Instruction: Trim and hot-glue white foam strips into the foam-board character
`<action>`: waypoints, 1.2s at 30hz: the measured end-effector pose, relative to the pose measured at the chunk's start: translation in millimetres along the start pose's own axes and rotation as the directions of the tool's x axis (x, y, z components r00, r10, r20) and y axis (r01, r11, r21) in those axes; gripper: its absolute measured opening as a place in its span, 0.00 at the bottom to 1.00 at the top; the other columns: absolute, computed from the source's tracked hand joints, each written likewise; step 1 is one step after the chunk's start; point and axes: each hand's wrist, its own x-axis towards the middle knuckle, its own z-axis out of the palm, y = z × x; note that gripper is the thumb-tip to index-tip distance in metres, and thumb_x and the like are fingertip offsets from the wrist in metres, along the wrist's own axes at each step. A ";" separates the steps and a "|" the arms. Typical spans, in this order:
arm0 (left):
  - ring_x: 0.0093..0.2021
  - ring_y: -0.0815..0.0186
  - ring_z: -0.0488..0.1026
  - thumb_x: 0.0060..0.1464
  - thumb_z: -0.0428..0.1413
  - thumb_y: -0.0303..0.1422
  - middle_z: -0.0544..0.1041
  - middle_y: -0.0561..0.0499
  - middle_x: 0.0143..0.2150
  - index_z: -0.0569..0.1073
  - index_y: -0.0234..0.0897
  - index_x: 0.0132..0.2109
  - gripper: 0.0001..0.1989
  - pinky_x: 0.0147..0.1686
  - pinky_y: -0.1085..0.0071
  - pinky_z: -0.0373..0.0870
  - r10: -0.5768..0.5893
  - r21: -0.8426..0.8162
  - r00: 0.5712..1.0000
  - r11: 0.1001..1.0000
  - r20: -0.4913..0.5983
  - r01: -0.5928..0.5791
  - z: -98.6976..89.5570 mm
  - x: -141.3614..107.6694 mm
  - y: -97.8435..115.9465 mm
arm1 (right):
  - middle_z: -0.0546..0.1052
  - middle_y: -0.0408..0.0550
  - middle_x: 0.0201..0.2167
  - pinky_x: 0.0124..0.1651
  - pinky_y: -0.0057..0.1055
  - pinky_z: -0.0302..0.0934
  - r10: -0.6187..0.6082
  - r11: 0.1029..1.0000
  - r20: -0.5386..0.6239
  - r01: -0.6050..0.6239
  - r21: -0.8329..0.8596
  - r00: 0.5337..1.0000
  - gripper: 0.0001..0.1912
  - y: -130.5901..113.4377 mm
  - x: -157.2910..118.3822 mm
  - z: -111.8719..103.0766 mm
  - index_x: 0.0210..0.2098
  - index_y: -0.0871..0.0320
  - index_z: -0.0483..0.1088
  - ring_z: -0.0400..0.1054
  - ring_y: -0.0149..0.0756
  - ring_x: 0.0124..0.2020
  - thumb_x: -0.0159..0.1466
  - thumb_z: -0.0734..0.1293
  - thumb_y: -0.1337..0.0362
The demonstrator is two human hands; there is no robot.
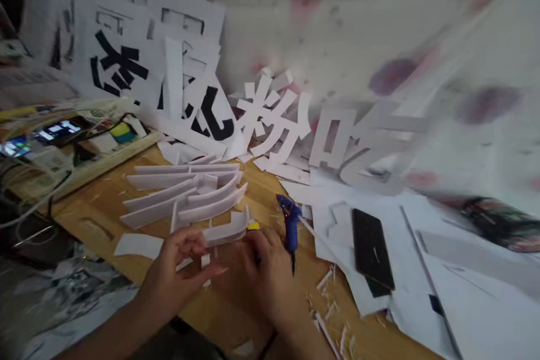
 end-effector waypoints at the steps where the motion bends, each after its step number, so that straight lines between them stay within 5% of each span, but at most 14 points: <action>1: 0.31 0.69 0.71 0.47 0.62 0.29 0.70 0.57 0.36 0.62 0.49 0.49 0.24 0.31 0.73 0.72 0.060 0.019 0.998 0.998 0.014 -0.060 0.5 0.6 1.5 | 0.71 0.48 0.32 0.37 0.30 0.56 -0.036 0.995 0.049 0.031 0.094 0.998 0.05 -4.7 -1.2 4.2 0.34 0.57 0.70 0.64 0.36 0.35 0.63 0.63 0.64; 6: 0.34 0.68 0.72 0.48 0.56 0.21 0.71 0.56 0.36 0.64 0.49 0.49 0.23 0.35 0.71 0.71 0.142 -0.003 0.987 0.990 0.079 -0.142 3.6 0.8 6.6 | 0.72 0.44 0.31 0.36 0.27 0.57 -0.077 0.887 0.147 0.000 0.461 0.986 0.06 -17.4 -2.9 21.9 0.32 0.55 0.71 0.65 0.33 0.34 0.61 0.66 0.60; 10: 0.40 0.66 0.74 0.47 0.60 0.25 0.72 0.53 0.43 0.60 0.48 0.52 0.27 0.40 0.69 0.71 -0.078 -0.257 0.980 0.958 0.184 0.125 3.1 0.0 12.0 | 0.69 0.41 0.27 0.35 0.27 0.57 0.025 0.706 0.205 -0.162 0.689 0.979 0.08 -13.2 -1.9 26.1 0.28 0.55 0.70 0.63 0.31 0.30 0.59 0.68 0.58; 14: 0.43 0.65 0.75 0.49 0.60 0.30 0.74 0.48 0.48 0.59 0.44 0.53 0.25 0.43 0.67 0.71 -0.249 -0.440 0.882 0.792 0.399 0.423 -4.8 4.1 23.1 | 0.69 0.41 0.26 0.35 0.28 0.57 0.077 0.485 0.307 -0.305 0.820 0.949 0.10 -12.4 -0.4 20.0 0.28 0.56 0.68 0.62 0.30 0.29 0.57 0.70 0.57; 17: 0.41 0.65 0.76 0.49 0.60 0.30 0.78 0.50 0.41 0.60 0.43 0.50 0.23 0.44 0.67 0.71 -0.328 -0.403 0.847 0.769 0.418 0.496 -10.6 7.0 28.3 | 0.68 0.40 0.23 0.34 0.26 0.56 0.078 0.508 0.306 -0.302 0.807 0.949 0.11 -16.9 2.7 14.6 0.27 0.58 0.69 0.60 0.28 0.27 0.58 0.70 0.57; 22: 0.43 0.63 0.76 0.48 0.60 0.32 0.80 0.52 0.40 0.61 0.44 0.48 0.21 0.46 0.66 0.70 -0.348 -0.243 0.878 0.867 0.330 0.435 -13.2 6.6 27.2 | 0.69 0.40 0.25 0.33 0.25 0.54 0.068 0.563 0.307 -0.291 0.773 0.949 0.11 -20.4 5.2 14.2 0.29 0.58 0.72 0.59 0.27 0.26 0.59 0.68 0.55; 32: 0.43 0.63 0.77 0.50 0.59 0.34 0.81 0.52 0.39 0.63 0.44 0.45 0.16 0.45 0.66 0.71 -0.276 -0.120 0.911 0.938 0.308 0.325 -17.5 4.1 24.1 | 0.62 0.37 0.17 0.24 0.24 0.47 0.214 0.481 0.406 -0.457 0.748 0.889 0.19 -16.9 9.0 16.2 0.21 0.59 0.67 0.50 0.24 0.19 0.51 0.72 0.50; 36: 0.41 0.64 0.77 0.50 0.58 0.34 0.81 0.53 0.39 0.62 0.45 0.47 0.18 0.42 0.68 0.72 -0.307 -0.157 0.898 0.916 0.316 0.369 -20.8 6.7 24.5 | 0.69 0.42 0.25 0.31 0.26 0.55 0.092 0.578 0.338 -0.326 0.748 0.937 0.13 -14.6 6.6 12.1 0.32 0.56 0.73 0.61 0.29 0.27 0.56 0.70 0.53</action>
